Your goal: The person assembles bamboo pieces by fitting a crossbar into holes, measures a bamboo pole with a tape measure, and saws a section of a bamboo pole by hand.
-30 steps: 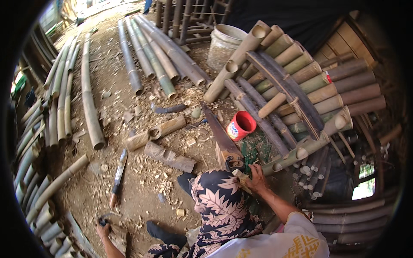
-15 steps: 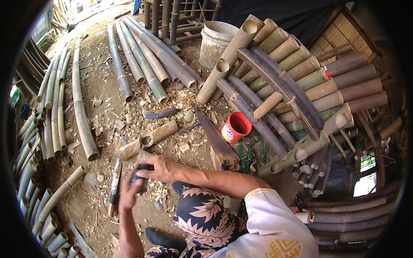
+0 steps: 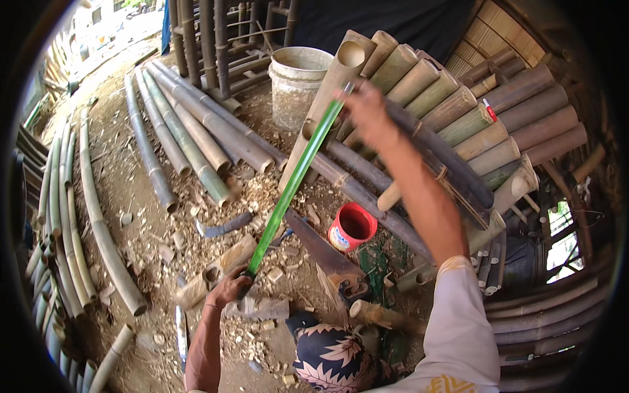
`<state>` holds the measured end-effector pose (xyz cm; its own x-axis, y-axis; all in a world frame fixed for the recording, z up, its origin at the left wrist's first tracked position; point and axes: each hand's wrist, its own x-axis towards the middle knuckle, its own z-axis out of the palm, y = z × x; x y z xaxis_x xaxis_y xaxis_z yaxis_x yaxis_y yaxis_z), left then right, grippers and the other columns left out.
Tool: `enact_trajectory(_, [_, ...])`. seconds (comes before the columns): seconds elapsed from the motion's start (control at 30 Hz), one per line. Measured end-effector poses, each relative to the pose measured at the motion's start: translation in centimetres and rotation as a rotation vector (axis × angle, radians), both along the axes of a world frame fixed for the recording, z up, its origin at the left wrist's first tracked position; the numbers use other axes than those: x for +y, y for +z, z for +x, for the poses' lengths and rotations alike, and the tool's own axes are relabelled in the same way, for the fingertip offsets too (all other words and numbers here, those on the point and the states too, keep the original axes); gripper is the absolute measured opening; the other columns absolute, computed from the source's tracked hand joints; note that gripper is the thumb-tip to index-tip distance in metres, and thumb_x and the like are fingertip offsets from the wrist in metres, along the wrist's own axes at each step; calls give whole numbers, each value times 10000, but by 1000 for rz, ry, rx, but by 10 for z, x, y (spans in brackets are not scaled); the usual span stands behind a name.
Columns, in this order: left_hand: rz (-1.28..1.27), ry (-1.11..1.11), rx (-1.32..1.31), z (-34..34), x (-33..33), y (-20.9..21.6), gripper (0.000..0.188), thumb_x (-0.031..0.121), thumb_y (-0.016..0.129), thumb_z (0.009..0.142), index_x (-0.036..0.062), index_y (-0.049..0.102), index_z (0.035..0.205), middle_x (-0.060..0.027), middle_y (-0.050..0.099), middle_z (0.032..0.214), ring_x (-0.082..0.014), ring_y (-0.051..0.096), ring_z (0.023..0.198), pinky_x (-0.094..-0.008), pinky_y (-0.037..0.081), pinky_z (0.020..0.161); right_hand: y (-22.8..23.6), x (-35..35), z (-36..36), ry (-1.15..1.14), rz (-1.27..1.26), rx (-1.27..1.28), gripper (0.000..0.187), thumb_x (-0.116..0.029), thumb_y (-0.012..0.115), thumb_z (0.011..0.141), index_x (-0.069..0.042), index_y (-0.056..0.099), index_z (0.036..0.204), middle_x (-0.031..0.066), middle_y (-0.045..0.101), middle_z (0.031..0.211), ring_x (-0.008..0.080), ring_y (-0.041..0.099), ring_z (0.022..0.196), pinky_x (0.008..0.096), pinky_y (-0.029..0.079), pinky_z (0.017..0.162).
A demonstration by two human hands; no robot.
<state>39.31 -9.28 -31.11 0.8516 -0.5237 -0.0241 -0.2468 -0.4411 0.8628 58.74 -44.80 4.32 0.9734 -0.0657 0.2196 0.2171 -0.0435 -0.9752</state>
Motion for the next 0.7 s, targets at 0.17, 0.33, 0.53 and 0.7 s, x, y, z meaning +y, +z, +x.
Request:
enact_trajectory(0.17, [106,109,365,72,-56,11,592,610,530,916,84,683,1140,-214,686,1046,-341,661,987,-385,491,873,40,-76,98,-302,-26,-287,342,-70,750,838,25,576,1117,102,669,969,174,672,818,312,565,667])
enact_trajectory(0.33, [104,333,387,134,-80,29,671,639,551,892,19,695,1102,-235,705,958,-362,686,935,-415,498,831,-11,-60,117,-691,-836,-802,407,-119,731,831,-38,565,1194,144,654,1014,295,631,931,405,497,830])
enact_trajectory(0.53, [163,331,411,157,-91,-28,647,624,565,891,12,712,1045,-243,706,945,-381,697,877,-438,521,809,-61,-69,128,-787,-1253,-950,396,-163,726,799,-90,647,1180,45,606,1171,273,516,1043,407,441,900])
enact_trajectory(0.7, [362,387,374,169,-102,-36,684,648,555,874,-19,708,896,-201,692,803,-314,677,780,-415,498,746,-68,-73,131,-749,-1268,-979,389,-165,702,822,-76,647,1196,75,598,1226,283,497,1046,396,391,955])
